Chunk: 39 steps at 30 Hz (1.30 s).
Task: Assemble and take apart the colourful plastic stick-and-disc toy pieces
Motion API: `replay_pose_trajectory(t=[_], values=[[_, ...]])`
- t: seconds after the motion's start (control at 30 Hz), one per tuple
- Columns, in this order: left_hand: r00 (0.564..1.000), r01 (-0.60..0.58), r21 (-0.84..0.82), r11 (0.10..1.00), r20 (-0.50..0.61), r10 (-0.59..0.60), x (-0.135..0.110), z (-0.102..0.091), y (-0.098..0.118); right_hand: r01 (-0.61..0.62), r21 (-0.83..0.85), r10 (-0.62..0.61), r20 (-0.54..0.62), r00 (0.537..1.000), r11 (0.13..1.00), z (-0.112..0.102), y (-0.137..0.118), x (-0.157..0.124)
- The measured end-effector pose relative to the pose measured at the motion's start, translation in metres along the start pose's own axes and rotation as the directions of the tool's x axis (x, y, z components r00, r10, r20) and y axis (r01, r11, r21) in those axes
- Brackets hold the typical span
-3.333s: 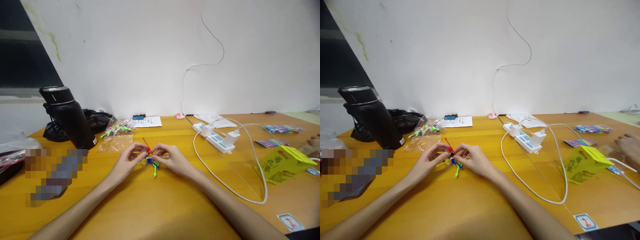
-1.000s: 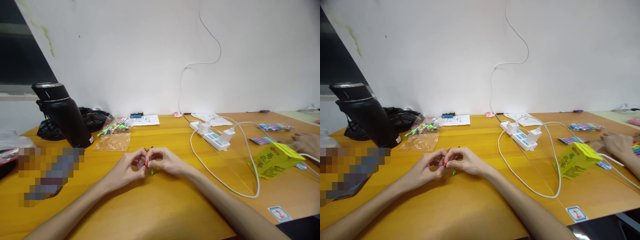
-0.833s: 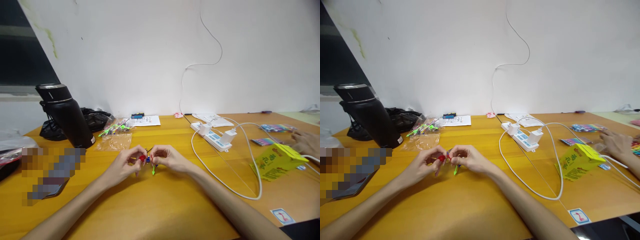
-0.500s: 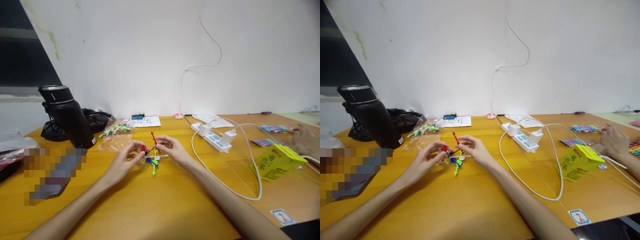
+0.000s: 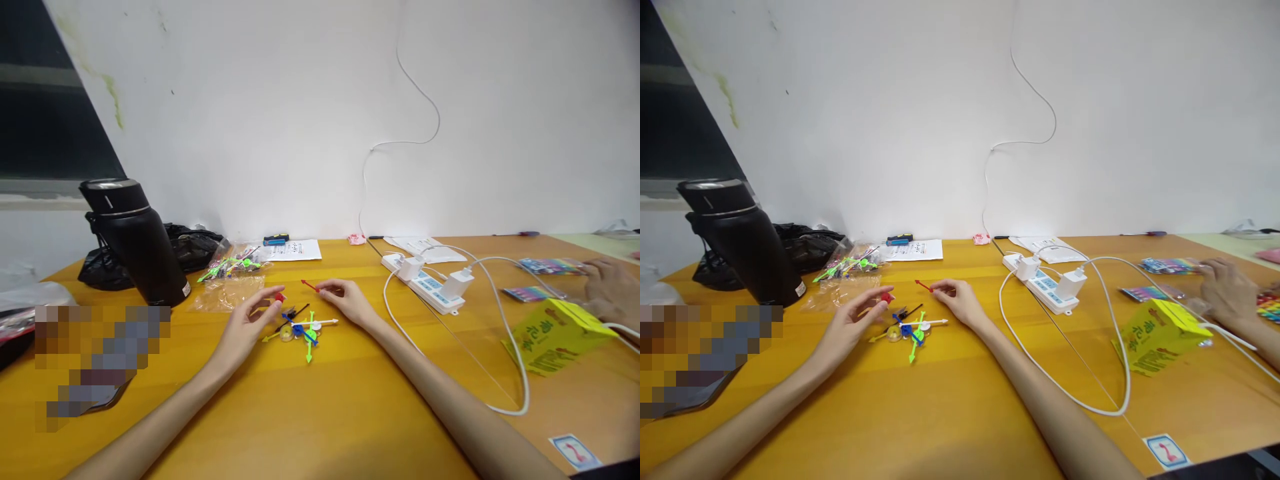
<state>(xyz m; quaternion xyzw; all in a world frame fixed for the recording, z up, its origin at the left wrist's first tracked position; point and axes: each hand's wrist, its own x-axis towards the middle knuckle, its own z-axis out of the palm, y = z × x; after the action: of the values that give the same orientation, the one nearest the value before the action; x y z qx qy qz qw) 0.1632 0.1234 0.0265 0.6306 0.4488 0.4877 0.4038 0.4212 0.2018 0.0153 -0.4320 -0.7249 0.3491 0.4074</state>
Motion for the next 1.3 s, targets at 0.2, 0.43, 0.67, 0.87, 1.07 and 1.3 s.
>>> replay_pose_trajectory(t=[0.2,0.43,0.67,0.87,1.07,1.3], values=[[0.999,0.044,-0.129,0.991,-0.016,-0.047,0.005,0.002,-0.011,0.061,-0.118,-0.054,0.061,0.997,0.991,0.009,0.023,0.051],[0.996,0.088,-0.182,0.979,0.01,-0.087,0.006,0.001,-0.012,0.117,-0.133,-0.107,0.079,0.991,0.984,0.02,0.027,0.075],[0.992,0.124,-0.236,0.964,0.033,-0.12,0.008,-0.001,-0.011,0.137,-0.219,-0.169,-0.135,0.976,0.966,0.017,0.011,0.062],[0.995,0.098,-0.224,0.97,0.047,-0.09,0.008,-0.001,-0.012,0.367,-0.141,-0.347,0.148,0.926,0.92,0.025,-0.053,0.014],[0.992,0.005,-0.151,0.988,0.126,0.014,0.004,0.001,-0.008,0.44,-0.156,-0.405,0.214,0.889,0.884,0.039,-0.079,-0.019],[0.998,0.002,-0.105,0.995,0.067,0.006,0.005,0.0,-0.01,0.382,-0.216,-0.357,0.146,0.923,0.899,0.023,-0.062,-0.025]])
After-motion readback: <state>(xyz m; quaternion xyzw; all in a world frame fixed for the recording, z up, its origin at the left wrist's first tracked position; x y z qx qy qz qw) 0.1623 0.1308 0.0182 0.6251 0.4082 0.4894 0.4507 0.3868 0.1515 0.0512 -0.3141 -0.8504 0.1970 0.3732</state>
